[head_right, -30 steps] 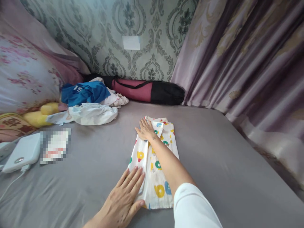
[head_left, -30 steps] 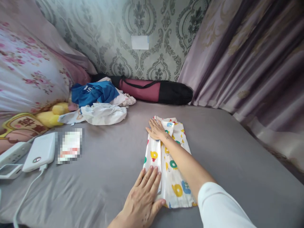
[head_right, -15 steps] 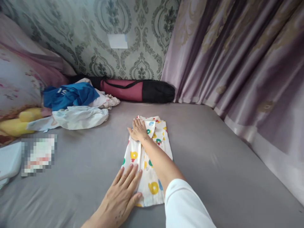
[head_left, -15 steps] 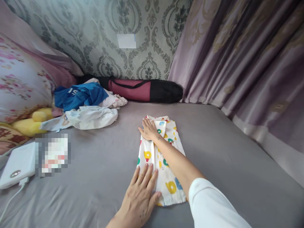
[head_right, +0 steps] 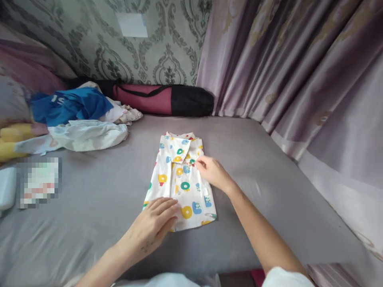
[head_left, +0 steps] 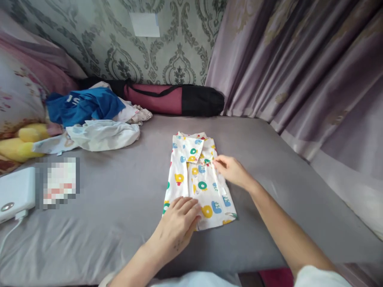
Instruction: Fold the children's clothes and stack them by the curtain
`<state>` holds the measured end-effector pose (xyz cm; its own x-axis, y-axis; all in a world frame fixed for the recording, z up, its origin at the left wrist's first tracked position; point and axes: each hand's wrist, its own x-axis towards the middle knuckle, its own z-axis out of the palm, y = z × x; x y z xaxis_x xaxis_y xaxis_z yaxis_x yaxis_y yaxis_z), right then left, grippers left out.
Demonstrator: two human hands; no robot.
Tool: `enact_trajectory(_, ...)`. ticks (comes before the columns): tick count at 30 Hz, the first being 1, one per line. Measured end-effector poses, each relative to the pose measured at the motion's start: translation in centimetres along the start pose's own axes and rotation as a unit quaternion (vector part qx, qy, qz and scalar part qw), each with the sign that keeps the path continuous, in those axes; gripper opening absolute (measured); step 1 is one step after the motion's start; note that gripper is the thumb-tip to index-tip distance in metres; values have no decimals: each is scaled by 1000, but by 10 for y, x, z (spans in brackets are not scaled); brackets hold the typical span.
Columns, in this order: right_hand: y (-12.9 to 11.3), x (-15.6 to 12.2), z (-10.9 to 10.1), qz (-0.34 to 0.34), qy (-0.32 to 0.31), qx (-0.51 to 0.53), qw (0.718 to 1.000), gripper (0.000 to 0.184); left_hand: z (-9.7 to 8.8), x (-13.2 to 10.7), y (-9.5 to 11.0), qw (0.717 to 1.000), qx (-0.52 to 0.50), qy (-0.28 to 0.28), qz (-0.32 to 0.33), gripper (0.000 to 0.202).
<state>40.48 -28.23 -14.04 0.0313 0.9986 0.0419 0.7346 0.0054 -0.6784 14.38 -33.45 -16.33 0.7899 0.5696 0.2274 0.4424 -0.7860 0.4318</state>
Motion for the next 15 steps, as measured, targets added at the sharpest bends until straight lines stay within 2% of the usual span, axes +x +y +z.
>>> enact_trajectory(4,-7,-80,12,65,-8,-93,994,17,-10,19,14,996,1,-86,0,22)
enact_trajectory(7,-8,-117,32,66,9,-129,989,20,-22,39,17,992,55,-109,-37,26)
enact_trajectory(11,-4,-133,51,89,34,-171,981,18,-26,85,12,988,110,-89,-69,25)
enact_trajectory(15,-5,-132,54,91,45,-206,973,15,-6,144,-4,981,148,-94,-78,17)
